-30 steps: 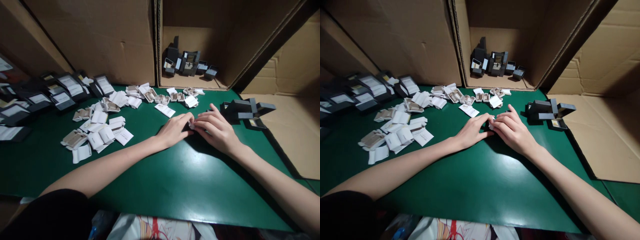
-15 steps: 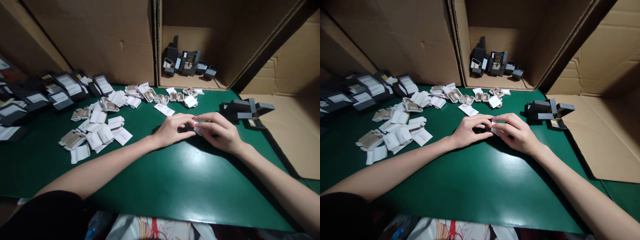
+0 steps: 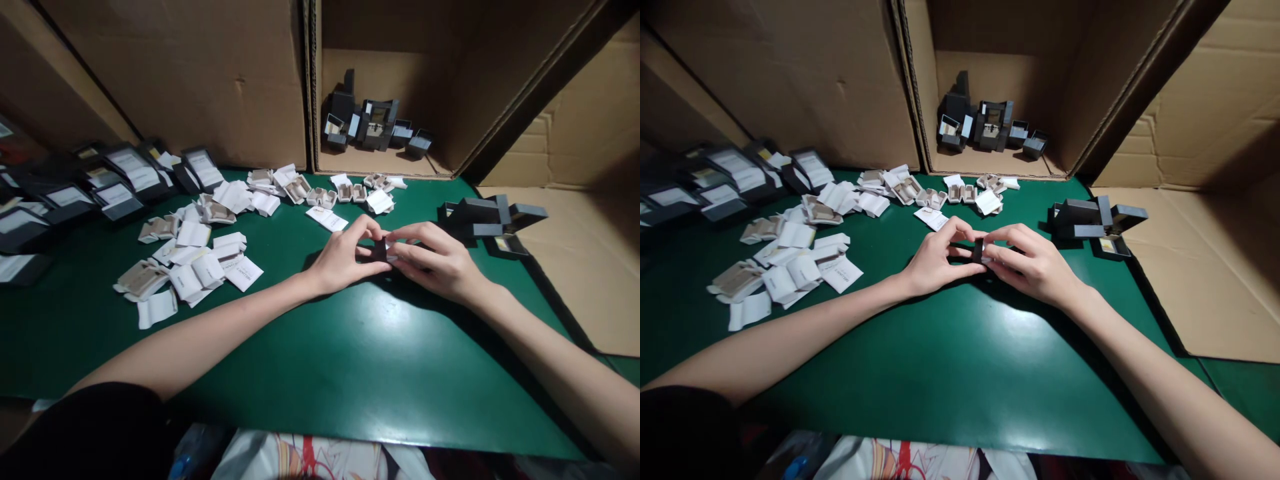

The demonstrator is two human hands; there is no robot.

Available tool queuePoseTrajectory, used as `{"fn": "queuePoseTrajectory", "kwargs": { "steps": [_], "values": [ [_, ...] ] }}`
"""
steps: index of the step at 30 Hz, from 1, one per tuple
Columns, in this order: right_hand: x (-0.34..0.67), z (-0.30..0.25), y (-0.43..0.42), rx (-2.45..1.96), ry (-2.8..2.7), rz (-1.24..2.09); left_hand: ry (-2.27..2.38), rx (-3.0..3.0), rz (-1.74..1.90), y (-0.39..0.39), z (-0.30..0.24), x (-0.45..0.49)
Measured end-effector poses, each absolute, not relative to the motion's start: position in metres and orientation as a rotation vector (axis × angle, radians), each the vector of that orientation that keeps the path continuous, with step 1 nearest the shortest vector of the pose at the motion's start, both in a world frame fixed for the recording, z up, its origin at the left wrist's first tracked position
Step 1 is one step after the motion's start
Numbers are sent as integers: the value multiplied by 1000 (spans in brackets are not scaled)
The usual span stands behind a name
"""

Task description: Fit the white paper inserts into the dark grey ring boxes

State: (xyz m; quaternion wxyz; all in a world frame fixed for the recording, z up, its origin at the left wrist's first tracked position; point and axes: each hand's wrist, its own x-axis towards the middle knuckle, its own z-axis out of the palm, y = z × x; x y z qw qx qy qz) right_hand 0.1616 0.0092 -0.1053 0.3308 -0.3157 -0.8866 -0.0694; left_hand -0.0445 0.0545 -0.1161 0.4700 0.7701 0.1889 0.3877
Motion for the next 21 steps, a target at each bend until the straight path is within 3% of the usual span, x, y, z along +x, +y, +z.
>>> {"fn": "queuePoseTrajectory", "kwargs": {
  "steps": [21],
  "values": [
    [159, -111, 6, -700, -2274, -226, 523, 2062, 927, 59, -120, -48]
  ]
}}
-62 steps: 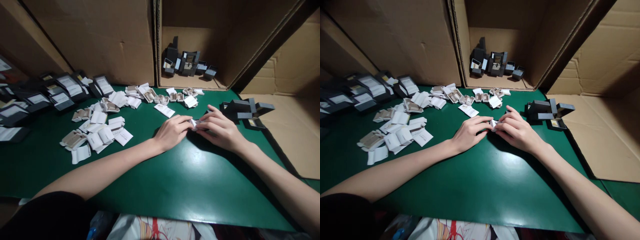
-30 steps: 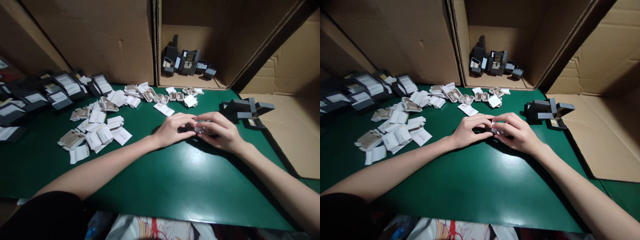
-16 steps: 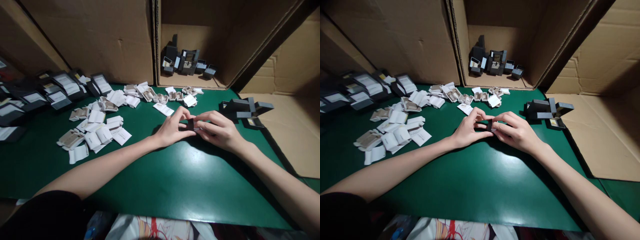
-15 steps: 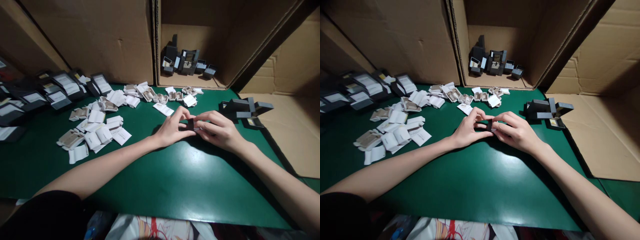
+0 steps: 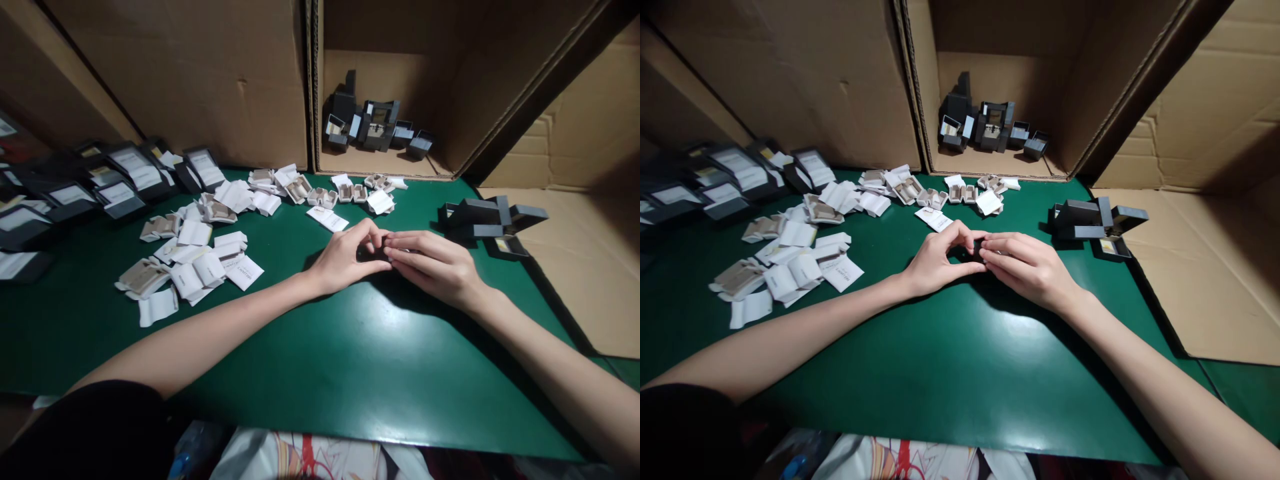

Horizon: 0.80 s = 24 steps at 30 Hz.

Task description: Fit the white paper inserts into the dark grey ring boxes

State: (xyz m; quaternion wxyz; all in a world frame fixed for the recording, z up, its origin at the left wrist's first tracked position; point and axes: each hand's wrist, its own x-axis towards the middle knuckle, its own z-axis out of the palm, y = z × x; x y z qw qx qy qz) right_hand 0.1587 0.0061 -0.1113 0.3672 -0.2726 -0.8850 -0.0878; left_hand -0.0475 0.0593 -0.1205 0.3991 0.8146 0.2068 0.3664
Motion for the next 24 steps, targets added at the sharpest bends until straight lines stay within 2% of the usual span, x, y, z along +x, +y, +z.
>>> {"fn": "queuePoseTrajectory", "kwargs": {
  "steps": [11, 17, 24],
  "values": [
    [163, -117, 11, -954, -2098, -274, 485, 1953, 1011, 58, -122, -43],
    [162, -117, 12, -862, -2181, -244, 493, 1959, 1005, 60, -127, -44],
    [163, -114, 9, -956, -2250, -484, 569, 2178, 1021, 60, -124, -45]
  ]
}}
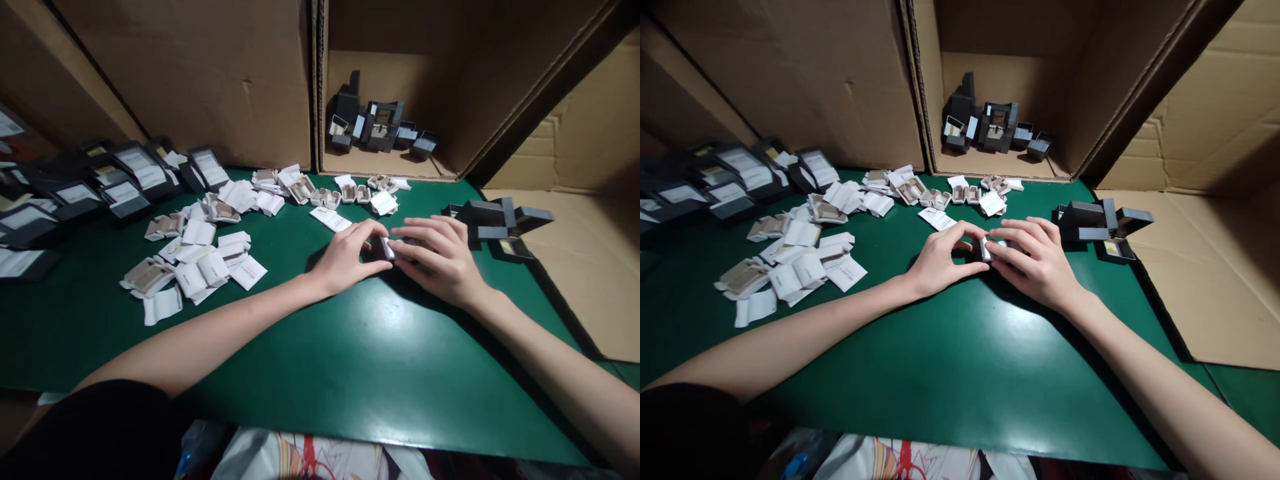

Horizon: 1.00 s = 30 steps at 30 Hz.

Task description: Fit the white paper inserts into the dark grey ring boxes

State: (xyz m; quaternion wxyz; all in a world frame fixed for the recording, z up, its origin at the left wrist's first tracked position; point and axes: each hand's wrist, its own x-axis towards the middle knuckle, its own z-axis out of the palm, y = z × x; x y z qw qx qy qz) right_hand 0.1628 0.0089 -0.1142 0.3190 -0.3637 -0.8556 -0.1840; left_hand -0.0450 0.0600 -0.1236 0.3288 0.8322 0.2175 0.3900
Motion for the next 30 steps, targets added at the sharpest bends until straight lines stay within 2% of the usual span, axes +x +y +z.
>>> {"fn": "queuePoseTrajectory", "kwargs": {
  "steps": [6, 15, 30],
  "values": [
    [164, -118, 9, -1149, -2087, -616, 621, 2439, 1012, 59, -123, -49],
    [166, -125, 15, -963, -2216, -139, 600, 2721, 1035, 57, -122, -47],
    [166, -124, 14, -900, -2268, -141, 670, 3164, 768, 52, -119, -46]
  ]
}}
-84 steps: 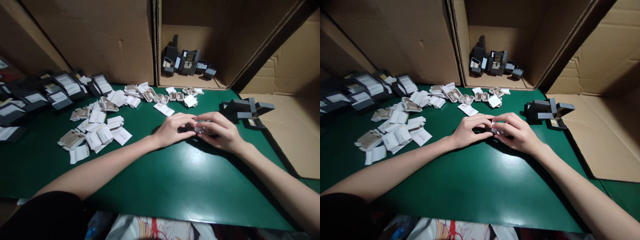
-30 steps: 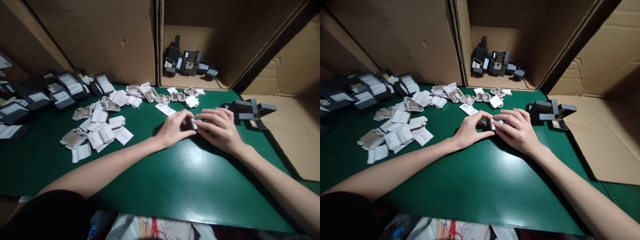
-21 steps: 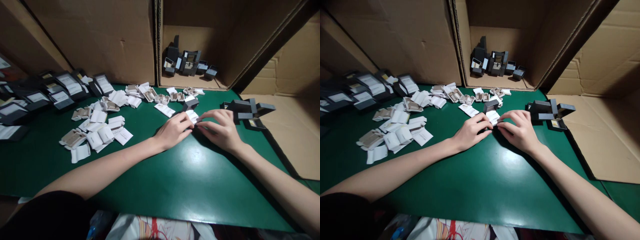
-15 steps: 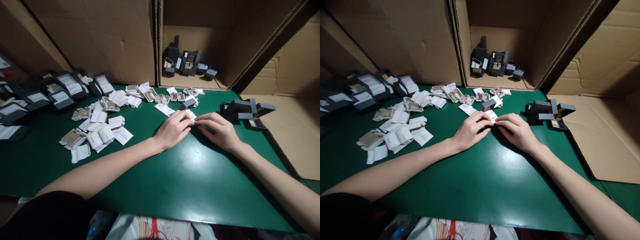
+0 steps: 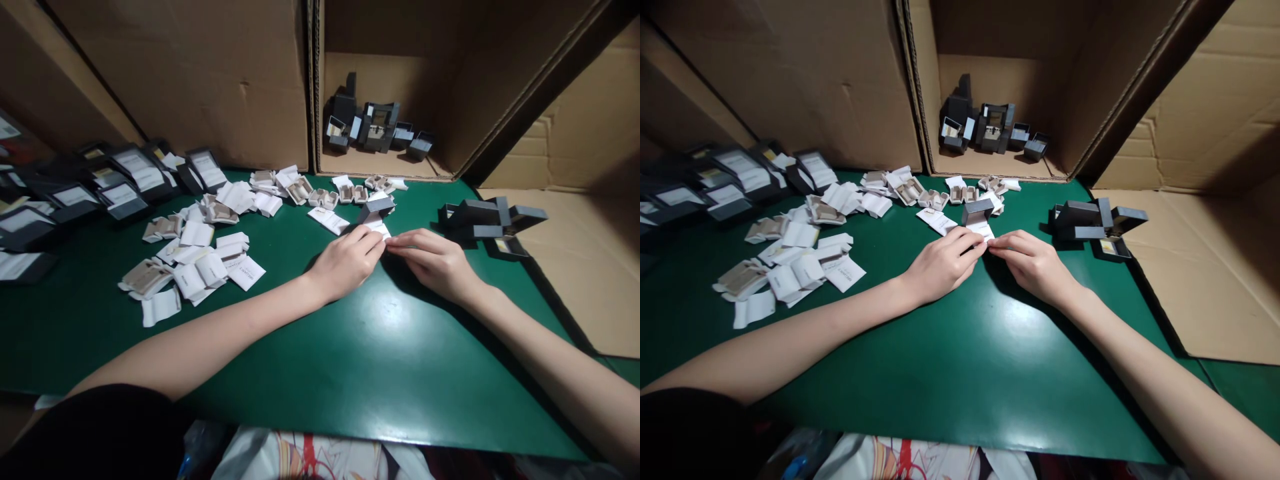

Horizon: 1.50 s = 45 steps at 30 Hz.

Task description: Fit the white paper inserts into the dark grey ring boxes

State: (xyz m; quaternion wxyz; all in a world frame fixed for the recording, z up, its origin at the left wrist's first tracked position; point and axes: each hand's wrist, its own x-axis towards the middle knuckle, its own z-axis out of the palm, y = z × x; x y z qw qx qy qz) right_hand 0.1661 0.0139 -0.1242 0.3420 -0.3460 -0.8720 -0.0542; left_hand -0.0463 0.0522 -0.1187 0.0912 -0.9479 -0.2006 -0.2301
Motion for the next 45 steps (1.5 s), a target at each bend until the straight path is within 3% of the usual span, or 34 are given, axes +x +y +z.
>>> {"fn": "queuePoseTrajectory", "kwargs": {
  "steps": [26, 39, 45],
  "values": [
    [168, -135, 14, -1145, -2409, -65, -577, -2882, -646, 53, -123, -49],
    [173, -126, 14, -1046, -2243, -129, -313, -3076, -912, 50, -120, -53],
    [171, -125, 12, -1060, -2227, -34, -770, -2999, -964, 59, -121, -59]
  ]
}}
